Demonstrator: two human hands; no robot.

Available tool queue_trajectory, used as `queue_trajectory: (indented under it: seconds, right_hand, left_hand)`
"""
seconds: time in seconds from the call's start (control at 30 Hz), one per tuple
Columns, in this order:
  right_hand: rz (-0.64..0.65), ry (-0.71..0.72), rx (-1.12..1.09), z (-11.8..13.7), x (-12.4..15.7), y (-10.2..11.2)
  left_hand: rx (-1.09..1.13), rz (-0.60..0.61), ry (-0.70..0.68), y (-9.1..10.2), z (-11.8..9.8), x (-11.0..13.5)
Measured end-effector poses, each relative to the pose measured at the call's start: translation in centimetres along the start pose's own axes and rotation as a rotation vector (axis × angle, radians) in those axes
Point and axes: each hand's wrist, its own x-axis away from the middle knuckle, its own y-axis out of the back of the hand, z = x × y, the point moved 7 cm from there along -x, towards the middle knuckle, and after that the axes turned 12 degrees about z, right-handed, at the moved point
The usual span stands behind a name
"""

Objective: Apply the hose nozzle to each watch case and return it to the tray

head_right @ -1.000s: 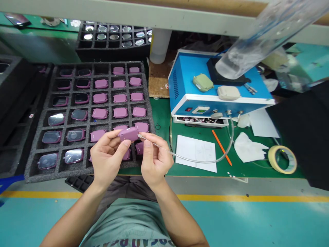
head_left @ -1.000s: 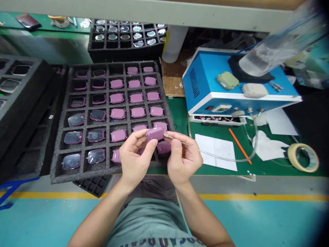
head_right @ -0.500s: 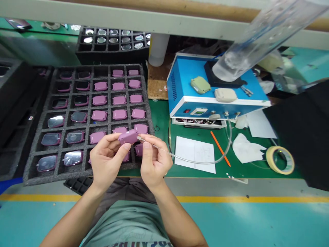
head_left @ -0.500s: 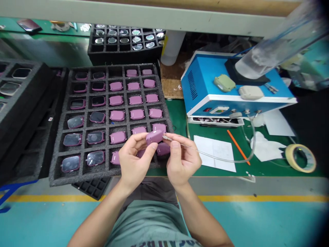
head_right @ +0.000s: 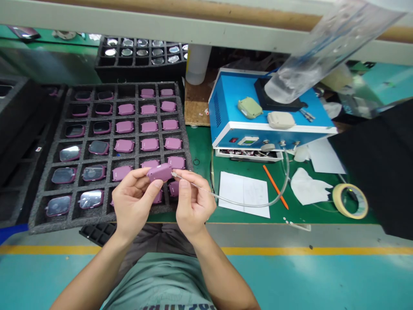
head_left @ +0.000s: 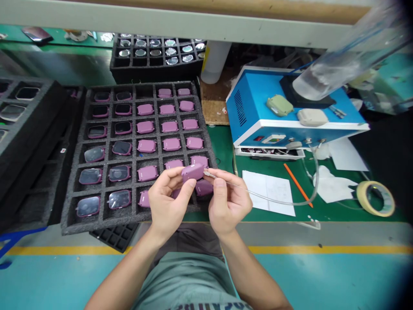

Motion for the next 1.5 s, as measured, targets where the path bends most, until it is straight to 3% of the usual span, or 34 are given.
queue_trajectory:
  seconds: [0.7, 1.1, 1.5]
  right_hand:
    - [0.012, 0.009, -0.007, 0.0, -0.2, -0.2]
    - [0.067, 0.066, -0.050, 0.4, -1.5, -0.9]
    - [0.079, 0.016, -0.147, 0.0, -1.4, -1.1]
  left_hand:
    - [-0.014, 0.042, -0.021, 0.0, -0.3, -0.2]
    - [-0.062, -0.020, -0.035, 0.6, -0.4, -0.6]
    - [-0.089, -0.029, -0.022, 0.7, -0.4, -0.6]
